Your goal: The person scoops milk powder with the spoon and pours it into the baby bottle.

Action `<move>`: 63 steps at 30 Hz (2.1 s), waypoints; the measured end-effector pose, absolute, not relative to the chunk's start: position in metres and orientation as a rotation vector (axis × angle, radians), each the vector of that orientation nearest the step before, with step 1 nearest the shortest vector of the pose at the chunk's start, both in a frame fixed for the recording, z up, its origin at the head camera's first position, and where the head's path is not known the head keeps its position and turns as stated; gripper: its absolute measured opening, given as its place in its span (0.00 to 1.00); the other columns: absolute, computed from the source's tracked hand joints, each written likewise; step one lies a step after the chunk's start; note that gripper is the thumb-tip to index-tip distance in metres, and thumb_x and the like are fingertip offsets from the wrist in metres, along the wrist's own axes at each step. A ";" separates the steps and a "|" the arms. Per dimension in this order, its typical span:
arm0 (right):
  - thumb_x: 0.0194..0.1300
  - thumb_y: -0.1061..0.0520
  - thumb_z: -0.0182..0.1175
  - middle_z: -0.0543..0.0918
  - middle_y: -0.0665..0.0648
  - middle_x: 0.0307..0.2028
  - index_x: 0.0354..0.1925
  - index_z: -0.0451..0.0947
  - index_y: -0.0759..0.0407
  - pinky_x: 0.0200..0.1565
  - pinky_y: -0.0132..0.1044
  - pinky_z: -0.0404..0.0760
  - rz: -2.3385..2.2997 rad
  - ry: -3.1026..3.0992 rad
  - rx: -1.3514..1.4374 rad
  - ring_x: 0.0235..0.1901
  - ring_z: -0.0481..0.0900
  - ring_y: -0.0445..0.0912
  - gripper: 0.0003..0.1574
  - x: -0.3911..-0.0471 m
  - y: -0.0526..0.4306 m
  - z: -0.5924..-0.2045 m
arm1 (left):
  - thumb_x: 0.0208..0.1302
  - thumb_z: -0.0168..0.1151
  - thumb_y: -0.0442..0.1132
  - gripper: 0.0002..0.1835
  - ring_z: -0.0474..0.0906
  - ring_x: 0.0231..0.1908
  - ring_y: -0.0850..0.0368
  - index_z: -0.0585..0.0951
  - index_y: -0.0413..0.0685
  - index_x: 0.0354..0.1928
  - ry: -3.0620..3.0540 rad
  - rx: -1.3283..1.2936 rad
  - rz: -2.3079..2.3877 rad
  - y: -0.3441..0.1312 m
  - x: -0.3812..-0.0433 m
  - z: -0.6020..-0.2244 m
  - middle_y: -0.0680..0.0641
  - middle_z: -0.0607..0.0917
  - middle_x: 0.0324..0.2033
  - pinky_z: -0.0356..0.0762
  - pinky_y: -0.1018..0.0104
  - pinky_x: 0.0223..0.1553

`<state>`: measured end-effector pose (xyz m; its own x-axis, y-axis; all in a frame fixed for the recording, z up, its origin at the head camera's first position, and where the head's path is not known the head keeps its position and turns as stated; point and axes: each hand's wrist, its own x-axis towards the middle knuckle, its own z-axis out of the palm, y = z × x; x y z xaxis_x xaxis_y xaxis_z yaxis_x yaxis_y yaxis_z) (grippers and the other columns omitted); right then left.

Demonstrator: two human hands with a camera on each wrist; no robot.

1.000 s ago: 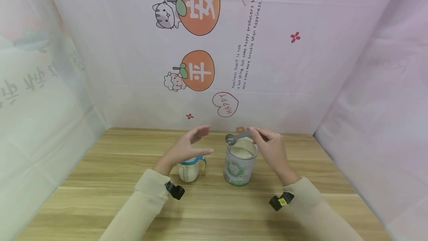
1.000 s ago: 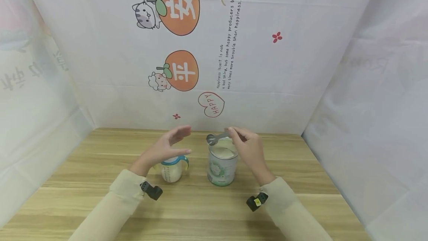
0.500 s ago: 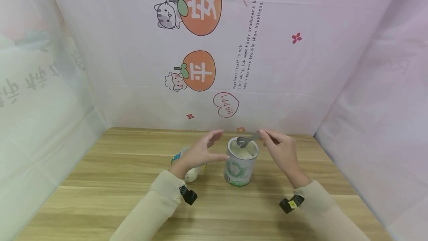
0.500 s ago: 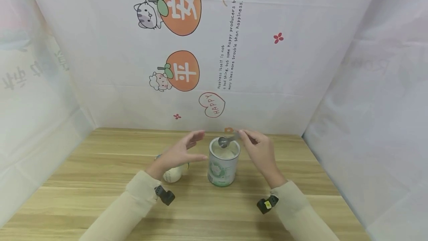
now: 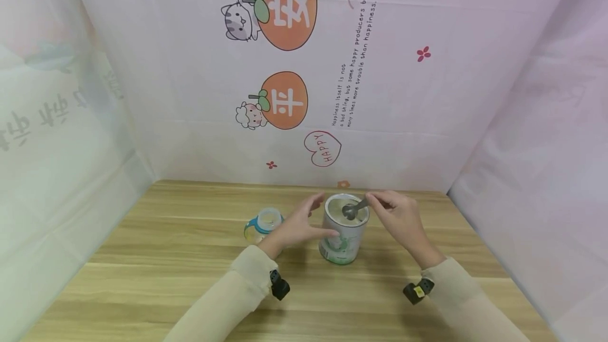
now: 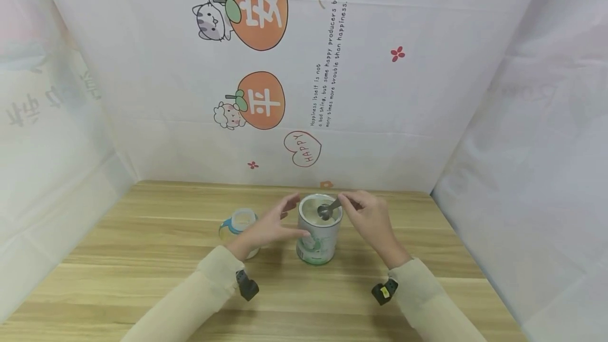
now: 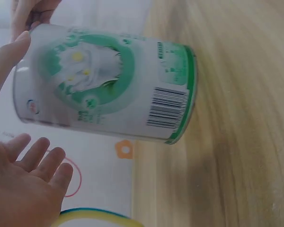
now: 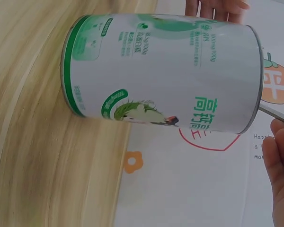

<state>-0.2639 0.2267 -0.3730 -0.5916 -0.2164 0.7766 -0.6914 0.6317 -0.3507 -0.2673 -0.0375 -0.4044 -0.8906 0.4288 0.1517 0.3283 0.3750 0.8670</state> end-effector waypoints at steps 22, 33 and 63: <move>0.57 0.69 0.72 0.86 0.52 0.33 0.40 0.87 0.62 0.28 0.31 0.79 0.572 -2.123 1.014 0.29 0.77 0.38 0.11 -0.271 0.223 -0.372 | 0.51 0.81 0.48 0.50 0.69 0.63 0.55 0.61 0.66 0.73 2.351 0.814 1.699 -0.009 -0.281 -0.423 0.56 0.75 0.62 0.65 0.47 0.64; 0.54 0.71 0.72 0.85 0.53 0.35 0.40 0.86 0.63 0.33 0.32 0.82 0.507 -2.090 1.190 0.35 0.80 0.43 0.13 -0.273 0.222 -0.367 | 0.51 0.81 0.48 0.51 0.73 0.59 0.57 0.60 0.66 0.73 2.330 0.798 1.707 -0.008 -0.283 -0.427 0.53 0.76 0.61 0.70 0.51 0.60; 0.69 0.62 0.63 0.84 0.48 0.28 0.34 0.87 0.60 0.26 0.32 0.79 0.784 -2.619 1.187 0.24 0.76 0.36 0.08 -0.275 0.209 -0.349 | 0.55 0.78 0.49 0.50 0.72 0.59 0.57 0.57 0.66 0.75 2.310 0.814 1.708 -0.009 -0.283 -0.430 0.54 0.74 0.62 0.71 0.50 0.60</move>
<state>-0.2755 0.2086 -0.3490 -0.6719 -0.6530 0.3496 -0.7376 0.5472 -0.3956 -0.2829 -0.0086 -0.4303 -0.8401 0.5081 0.1901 0.3308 0.2019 0.9219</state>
